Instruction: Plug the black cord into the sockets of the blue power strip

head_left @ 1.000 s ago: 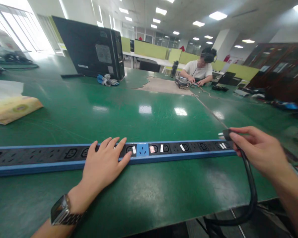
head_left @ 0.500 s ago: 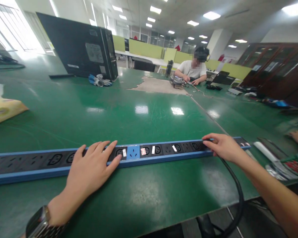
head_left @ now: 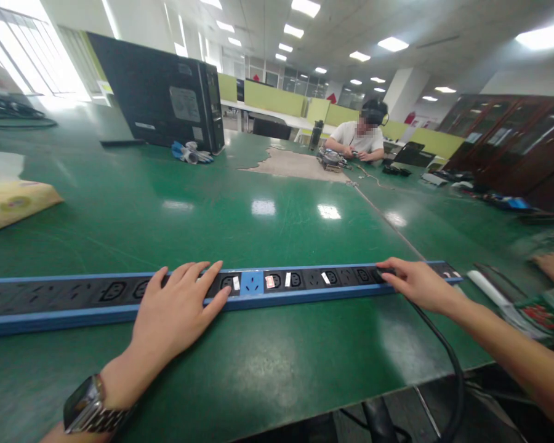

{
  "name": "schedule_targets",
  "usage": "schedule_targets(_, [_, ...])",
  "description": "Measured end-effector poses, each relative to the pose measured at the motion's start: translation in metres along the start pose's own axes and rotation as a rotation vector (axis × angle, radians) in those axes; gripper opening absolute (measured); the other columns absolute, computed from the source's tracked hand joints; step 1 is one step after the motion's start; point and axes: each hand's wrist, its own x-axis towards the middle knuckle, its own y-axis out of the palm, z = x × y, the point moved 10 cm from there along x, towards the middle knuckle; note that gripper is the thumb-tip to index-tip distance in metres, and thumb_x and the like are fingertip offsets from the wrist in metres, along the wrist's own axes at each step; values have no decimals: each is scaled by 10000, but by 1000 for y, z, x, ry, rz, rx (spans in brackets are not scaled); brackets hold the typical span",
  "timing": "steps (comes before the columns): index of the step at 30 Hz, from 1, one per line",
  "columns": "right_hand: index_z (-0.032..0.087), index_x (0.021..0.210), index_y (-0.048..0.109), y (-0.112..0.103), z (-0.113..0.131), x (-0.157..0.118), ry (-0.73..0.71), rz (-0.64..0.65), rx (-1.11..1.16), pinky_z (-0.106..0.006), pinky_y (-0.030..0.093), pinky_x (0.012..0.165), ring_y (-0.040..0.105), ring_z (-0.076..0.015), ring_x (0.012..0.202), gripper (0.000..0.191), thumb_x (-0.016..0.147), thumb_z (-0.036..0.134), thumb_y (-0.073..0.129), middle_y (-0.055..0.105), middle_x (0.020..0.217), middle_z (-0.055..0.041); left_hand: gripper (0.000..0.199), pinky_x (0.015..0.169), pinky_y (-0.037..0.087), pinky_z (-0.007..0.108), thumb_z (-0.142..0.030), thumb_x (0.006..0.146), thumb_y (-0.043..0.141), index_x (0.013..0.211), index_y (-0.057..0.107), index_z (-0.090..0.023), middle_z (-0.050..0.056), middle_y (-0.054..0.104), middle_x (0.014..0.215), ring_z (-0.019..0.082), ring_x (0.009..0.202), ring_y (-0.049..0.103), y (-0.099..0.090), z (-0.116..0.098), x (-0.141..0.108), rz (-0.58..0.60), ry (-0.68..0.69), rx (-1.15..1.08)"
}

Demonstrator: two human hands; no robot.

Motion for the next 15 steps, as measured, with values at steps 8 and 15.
schedule_targets(8, [155, 1150, 632, -34, -112, -21, 292, -47, -60, -328, 463, 560, 605, -214, 572, 498, 792, 484, 520, 668, 670, -61, 572, 1039, 290, 601, -494, 888, 330, 1319, 555, -193, 142, 606, 1282, 361, 1206, 512, 3, 1, 3, 3, -15, -2])
schedule_targets(15, [176, 1111, 699, -36, -119, -2, 224, 92, -57, -315, 455, 547, 626, -213, 590, 507, 773, 521, 544, 681, 686, -73, 592, 1027, 308, 592, -496, 886, 314, 1343, 531, -188, 148, 603, 1282, 365, 1210, 510, 3, 1, 2, 8, -2, 7])
